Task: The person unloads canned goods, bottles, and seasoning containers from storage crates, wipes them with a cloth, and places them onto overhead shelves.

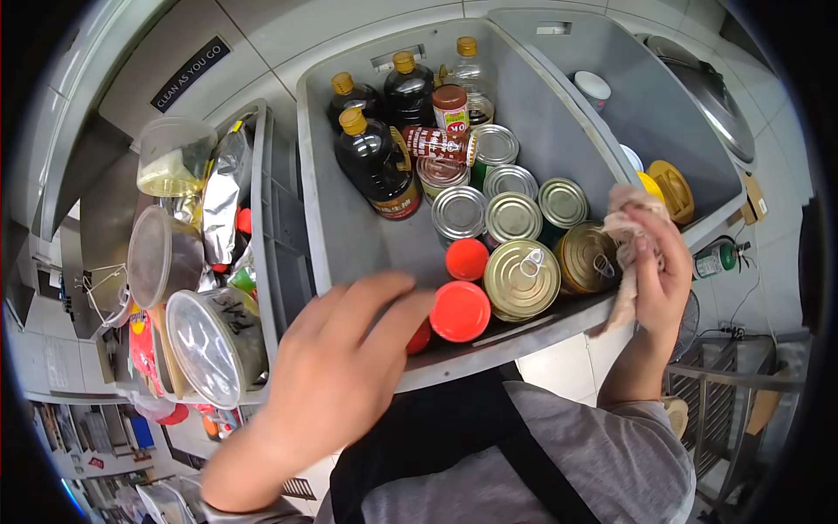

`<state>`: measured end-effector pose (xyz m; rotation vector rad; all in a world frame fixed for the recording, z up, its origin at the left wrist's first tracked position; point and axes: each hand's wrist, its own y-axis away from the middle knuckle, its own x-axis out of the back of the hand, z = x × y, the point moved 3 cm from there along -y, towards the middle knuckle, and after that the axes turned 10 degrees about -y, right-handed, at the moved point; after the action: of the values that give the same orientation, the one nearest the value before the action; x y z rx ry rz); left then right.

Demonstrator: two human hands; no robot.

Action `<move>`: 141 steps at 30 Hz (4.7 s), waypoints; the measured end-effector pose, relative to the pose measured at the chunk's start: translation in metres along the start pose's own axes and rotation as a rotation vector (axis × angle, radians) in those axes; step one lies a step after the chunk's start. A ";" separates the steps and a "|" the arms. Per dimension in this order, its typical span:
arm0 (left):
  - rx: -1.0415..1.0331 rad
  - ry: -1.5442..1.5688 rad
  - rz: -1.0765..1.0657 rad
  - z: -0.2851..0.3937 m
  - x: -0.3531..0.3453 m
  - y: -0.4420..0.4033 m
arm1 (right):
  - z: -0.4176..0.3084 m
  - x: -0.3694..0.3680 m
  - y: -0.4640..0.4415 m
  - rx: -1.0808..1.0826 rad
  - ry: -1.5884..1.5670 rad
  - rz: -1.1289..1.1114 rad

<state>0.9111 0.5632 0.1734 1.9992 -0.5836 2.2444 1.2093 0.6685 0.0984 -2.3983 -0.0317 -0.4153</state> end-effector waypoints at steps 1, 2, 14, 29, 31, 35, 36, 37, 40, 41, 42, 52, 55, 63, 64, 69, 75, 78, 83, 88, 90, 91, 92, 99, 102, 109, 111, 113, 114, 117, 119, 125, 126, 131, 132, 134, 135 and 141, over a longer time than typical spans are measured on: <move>0.010 -0.004 -0.005 -0.003 -0.006 -0.020 | 0.002 -0.002 -0.003 -0.017 0.003 -0.089; -0.007 -0.037 -0.174 -0.008 -0.021 -0.038 | 0.005 0.000 -0.002 -0.065 -0.031 -0.060; -0.322 -0.012 -0.658 -0.004 -0.159 -0.172 | 0.030 0.002 0.011 -0.057 -0.269 0.134; -0.018 0.494 -0.351 -0.064 -0.072 -0.152 | 0.026 -0.001 0.006 -0.055 -0.333 0.179; 0.009 0.525 -0.291 -0.065 -0.056 -0.139 | 0.025 0.002 0.001 -0.056 -0.351 0.174; 0.024 0.915 -0.072 -0.050 -0.022 -0.125 | 0.004 -0.004 -0.010 -0.166 -0.286 0.122; -0.006 0.895 -0.068 -0.043 -0.016 -0.122 | -0.008 -0.011 -0.017 -0.083 -0.329 0.133; -0.042 0.874 -0.062 -0.037 -0.011 -0.119 | -0.021 -0.018 -0.025 0.004 -0.367 0.144; -0.239 0.576 0.168 -0.008 0.004 -0.105 | -0.077 -0.052 -0.055 0.318 -0.141 -0.079; -0.326 0.434 0.304 -0.001 0.011 -0.099 | -0.101 -0.070 -0.063 0.501 0.254 -0.210; -0.444 0.230 0.355 -0.002 0.015 -0.097 | -0.114 -0.073 -0.062 0.535 0.244 -0.261; -0.015 1.617 0.266 0.012 0.024 -0.087 | -0.099 -0.050 -0.020 0.484 -0.083 0.215; 0.027 1.870 0.126 0.048 -0.012 -0.098 | -0.097 -0.033 -0.029 1.061 0.154 0.352; -0.173 1.529 0.712 0.173 -0.015 -0.167 | -0.020 0.051 -0.051 0.380 -1.276 0.310; -0.124 1.369 0.735 0.179 -0.016 -0.175 | -0.012 0.062 -0.050 0.276 -1.146 0.298; -0.008 1.124 0.616 0.218 -0.014 -0.211 | -0.016 0.138 -0.074 0.715 -0.020 0.219; -0.350 1.340 0.421 0.259 -0.007 -0.253 | 0.032 0.175 -0.108 -0.261 -1.307 -0.503; -0.460 1.507 0.375 0.269 -0.007 -0.294 | 0.027 0.171 -0.095 -0.520 -1.871 -0.068; -0.367 1.128 0.716 0.293 -0.009 -0.331 | 0.062 0.196 -0.134 -0.113 -1.234 0.144; -0.156 1.408 0.512 0.271 -0.048 -0.382 | 0.039 0.217 -0.152 0.755 0.234 0.143; -0.057 1.651 0.379 0.278 -0.060 -0.395 | 0.035 0.248 -0.186 0.751 0.046 -0.117; -0.047 1.649 0.387 0.287 -0.060 -0.398 | 0.040 0.259 -0.198 0.752 0.037 -0.124; -0.046 1.731 0.323 0.300 -0.058 -0.400 | 0.047 0.269 -0.211 0.632 -0.302 -0.212; -0.052 1.712 0.762 0.349 -0.038 -0.463 | 0.143 0.323 -0.208 0.630 -0.359 -0.005; -0.054 1.420 1.095 0.361 -0.008 -0.519 | 0.199 0.375 -0.231 0.519 -0.233 -0.123; 0.202 0.965 1.016 0.328 0.050 -0.690 | 0.273 0.451 -0.250 0.144 0.088 -0.360; 0.381 0.699 0.865 0.329 0.040 -0.718 | 0.280 0.470 -0.263 0.172 0.060 -0.361; 0.365 0.613 0.815 0.324 0.037 -0.737 | 0.284 0.486 -0.280 0.222 -0.041 -0.306; 0.352 0.533 0.762 0.321 0.035 -0.746 | 0.285 0.488 -0.290 0.183 -0.096 -0.315; 0.288 0.266 0.880 0.352 0.050 -0.718 | 0.284 0.481 -0.326 0.331 -0.155 -0.195; 0.033 -0.038 1.000 0.379 0.044 -0.673 | 0.244 0.471 -0.342 0.424 -0.361 -0.145; 0.140 0.872 0.772 0.387 -0.019 -0.492 | 0.150 0.401 -0.372 0.775 -0.420 -1.089; 0.242 0.796 0.926 0.367 -0.013 -0.460 | 0.138 0.404 -0.397 0.856 -0.280 -0.792; 0.575 0.587 1.421 0.271 0.019 -0.252 | 0.180 0.367 -0.548 0.580 0.445 -0.231; 0.674 0.471 1.487 0.264 0.022 -0.215 | 0.199 0.360 -0.577 0.587 0.390 -0.295; 0.867 0.259 1.494 0.257 0.031 -0.150 | 0.228 0.343 -0.641 0.506 0.590 -0.346; 0.941 0.179 1.431 0.253 0.032 -0.122 | 0.263 0.334 -0.686 0.513 0.655 -0.271; 1.215 -0.185 0.948 0.234 0.023 -0.053 | 0.223 0.324 -0.704 0.949 0.736 0.089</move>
<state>1.1447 0.5305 0.2253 2.8432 -0.1024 3.5886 1.4864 1.3185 0.4869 -1.2257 0.1706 -0.9583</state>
